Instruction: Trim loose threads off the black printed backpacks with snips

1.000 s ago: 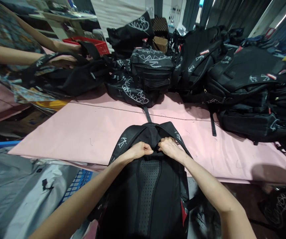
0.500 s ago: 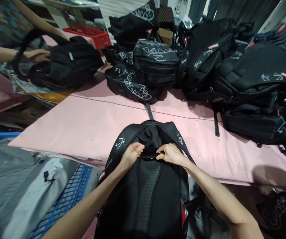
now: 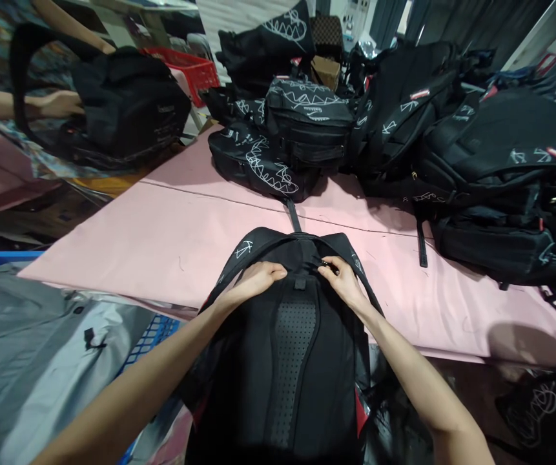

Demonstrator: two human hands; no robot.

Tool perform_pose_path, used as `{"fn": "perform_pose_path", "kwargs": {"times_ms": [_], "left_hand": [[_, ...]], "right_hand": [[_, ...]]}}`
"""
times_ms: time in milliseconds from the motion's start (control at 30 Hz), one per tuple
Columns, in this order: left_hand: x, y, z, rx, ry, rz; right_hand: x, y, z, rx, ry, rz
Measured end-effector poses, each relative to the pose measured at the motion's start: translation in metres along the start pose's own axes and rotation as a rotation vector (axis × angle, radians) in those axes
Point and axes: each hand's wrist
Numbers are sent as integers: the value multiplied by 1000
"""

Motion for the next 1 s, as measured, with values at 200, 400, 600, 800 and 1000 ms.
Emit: {"fn": "perform_pose_path", "kwargs": {"times_ms": [200, 400, 600, 800, 1000], "left_hand": [[-7, -23, 7, -30, -16, -103], [-7, -16, 7, 15, 34, -39], [10, 14, 24, 258, 23, 134], [21, 21, 46, 336, -231, 379], [30, 59, 31, -90, -50, 600]], "right_hand": [[-1, 19, 31, -117, 211, -276], [4, -15, 50, -104, -187, 155], [6, -24, 48, -152, -304, 225], [3, -23, 48, -157, -340, 239], [3, -26, 49, -126, -360, 259]]}}
Point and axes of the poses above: each hand's wrist, its own y-axis away from the middle knuckle, its own z-axis out of the palm, x = y × z, and after that the axes turned 5 degrees about x, right-handed
